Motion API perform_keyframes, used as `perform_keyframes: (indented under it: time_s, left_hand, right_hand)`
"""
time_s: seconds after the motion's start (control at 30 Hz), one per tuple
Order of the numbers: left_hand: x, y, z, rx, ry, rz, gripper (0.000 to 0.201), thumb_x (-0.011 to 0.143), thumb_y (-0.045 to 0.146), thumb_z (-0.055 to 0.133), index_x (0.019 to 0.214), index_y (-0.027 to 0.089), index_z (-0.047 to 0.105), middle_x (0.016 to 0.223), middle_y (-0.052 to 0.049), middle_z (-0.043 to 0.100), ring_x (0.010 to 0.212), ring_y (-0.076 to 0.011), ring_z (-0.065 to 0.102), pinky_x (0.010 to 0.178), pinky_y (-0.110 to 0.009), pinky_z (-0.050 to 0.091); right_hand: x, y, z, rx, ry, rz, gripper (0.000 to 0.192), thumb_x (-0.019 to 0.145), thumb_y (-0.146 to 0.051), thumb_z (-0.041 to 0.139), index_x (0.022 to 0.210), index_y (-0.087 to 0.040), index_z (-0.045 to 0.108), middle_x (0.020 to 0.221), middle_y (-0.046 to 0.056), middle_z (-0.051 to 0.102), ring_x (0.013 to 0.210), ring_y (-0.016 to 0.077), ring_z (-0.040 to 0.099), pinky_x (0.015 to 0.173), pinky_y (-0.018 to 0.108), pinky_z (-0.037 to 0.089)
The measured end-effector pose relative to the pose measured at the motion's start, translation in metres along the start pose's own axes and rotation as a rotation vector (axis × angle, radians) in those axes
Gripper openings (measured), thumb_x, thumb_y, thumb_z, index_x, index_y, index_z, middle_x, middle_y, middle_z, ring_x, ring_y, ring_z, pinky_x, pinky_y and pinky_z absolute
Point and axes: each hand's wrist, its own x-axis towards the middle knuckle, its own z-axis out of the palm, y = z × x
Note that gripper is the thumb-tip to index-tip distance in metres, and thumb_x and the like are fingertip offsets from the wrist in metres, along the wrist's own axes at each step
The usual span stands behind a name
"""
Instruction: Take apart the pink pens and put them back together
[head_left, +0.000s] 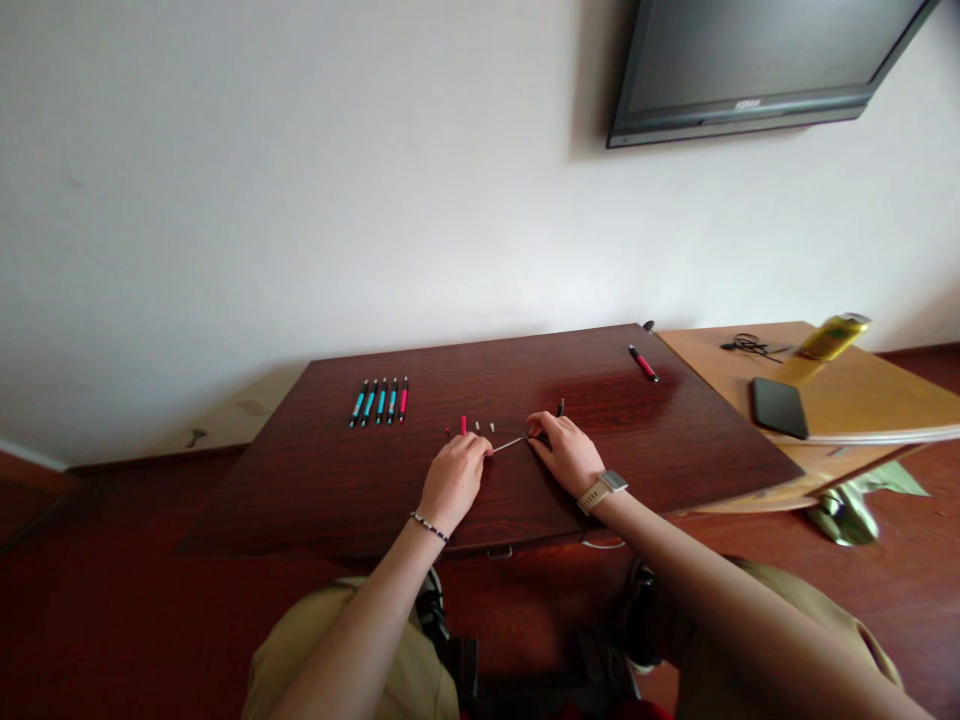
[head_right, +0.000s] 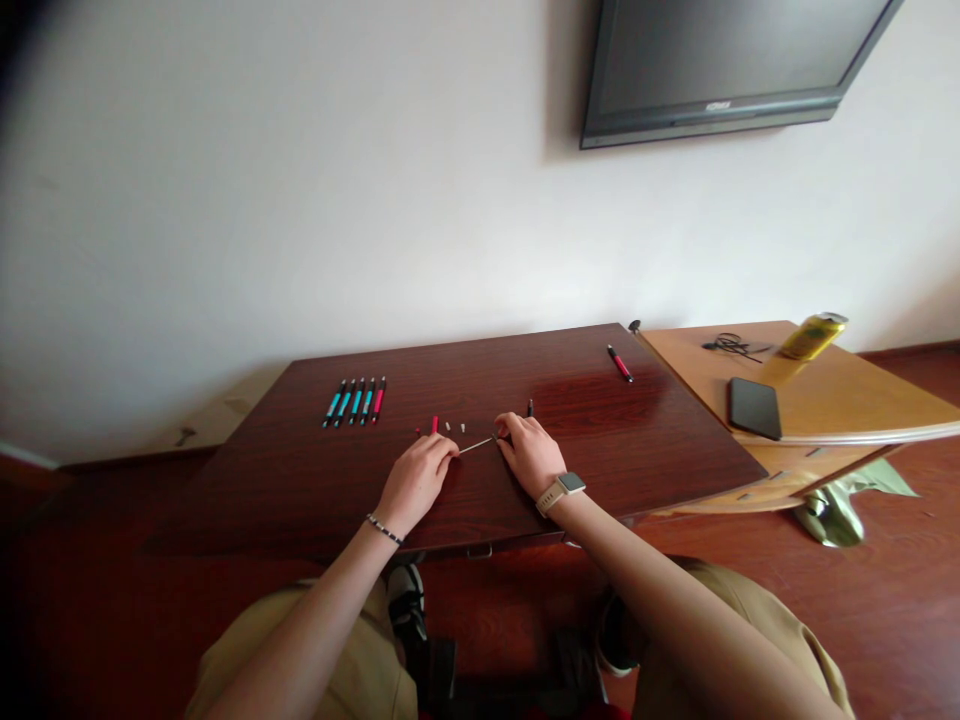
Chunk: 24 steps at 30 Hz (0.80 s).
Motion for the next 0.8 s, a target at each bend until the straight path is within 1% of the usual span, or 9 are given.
perform_keyframes:
  time_s: [0.13,0.3,0.43,0.53,0.63,0.8]
  left_hand:
    - [-0.0010,-0.0032,-0.0006,0.034,0.004,-0.016,0.021,0.097,0.004,0.055,0.096,0.023,0.064,0.097,-0.003,0.067,0.095,-0.0203,0.064,0.090,-0.034,0.052]
    - [-0.0016,-0.0041,-0.0005,0.053,0.004,-0.020,0.021,0.097,0.004,0.054,0.096,0.023,0.063,0.098,-0.003,0.067,0.096,-0.0208,0.064,0.092,-0.035,0.052]
    - [-0.0013,-0.0029,0.0000,0.039,0.000,-0.004,0.022,0.097,0.004,0.053,0.098,0.023,0.064,0.099,-0.003,0.068,0.097,-0.0209,0.064,0.089,-0.034,0.052]
    - [-0.0009,-0.0027,0.0001,0.039,0.003,-0.003,0.022,0.097,0.004,0.053,0.097,0.023,0.064,0.098,-0.003,0.068,0.095,-0.0207,0.064,0.090,-0.035,0.052]
    - [-0.0006,-0.0029,0.0001,0.041,0.003,-0.007,0.022,0.097,0.003,0.053,0.096,0.022,0.064,0.098,-0.003,0.068,0.095,-0.0206,0.064,0.090,-0.035,0.052]
    - [-0.0006,-0.0022,0.0001,0.026,0.003,0.003,0.023,0.096,0.002,0.054,0.096,0.023,0.064,0.098,-0.003,0.068,0.096,-0.0207,0.064,0.090,-0.035,0.052]
  right_hand:
    - [0.0002,0.0000,0.0030,-0.025,0.029,0.000,0.028,0.095,-0.011,0.056,0.120,-0.025,0.061,0.107,0.005,0.074,0.102,0.0247,0.064,0.091,0.035,0.052]
    - [0.0021,-0.0007,0.0032,-0.061,0.005,-0.032,0.024,0.097,-0.023,0.062,0.122,-0.024,0.064,0.112,0.007,0.074,0.105,0.0262,0.064,0.094,0.038,0.053]
    - [0.0064,-0.0001,0.0038,-0.027,-0.018,-0.055,0.024,0.099,-0.019,0.057,0.120,-0.025,0.068,0.109,0.007,0.074,0.103,0.0248,0.065,0.093,0.037,0.053]
    - [0.0084,-0.0003,0.0040,-0.005,-0.020,-0.045,0.028,0.099,-0.017,0.056,0.123,-0.025,0.067,0.106,0.006,0.075,0.100,0.0243,0.065,0.091,0.036,0.053]
    - [0.0086,-0.0005,0.0037,-0.009,-0.010,-0.029,0.027,0.101,-0.016,0.054,0.123,-0.025,0.067,0.108,0.007,0.075,0.099,0.0241,0.065,0.089,0.036,0.053]
    - [0.0084,0.0004,0.0038,0.020,-0.003,-0.035,0.028,0.099,-0.015,0.056,0.123,-0.025,0.066,0.105,0.006,0.075,0.099,0.0233,0.066,0.090,0.035,0.053]
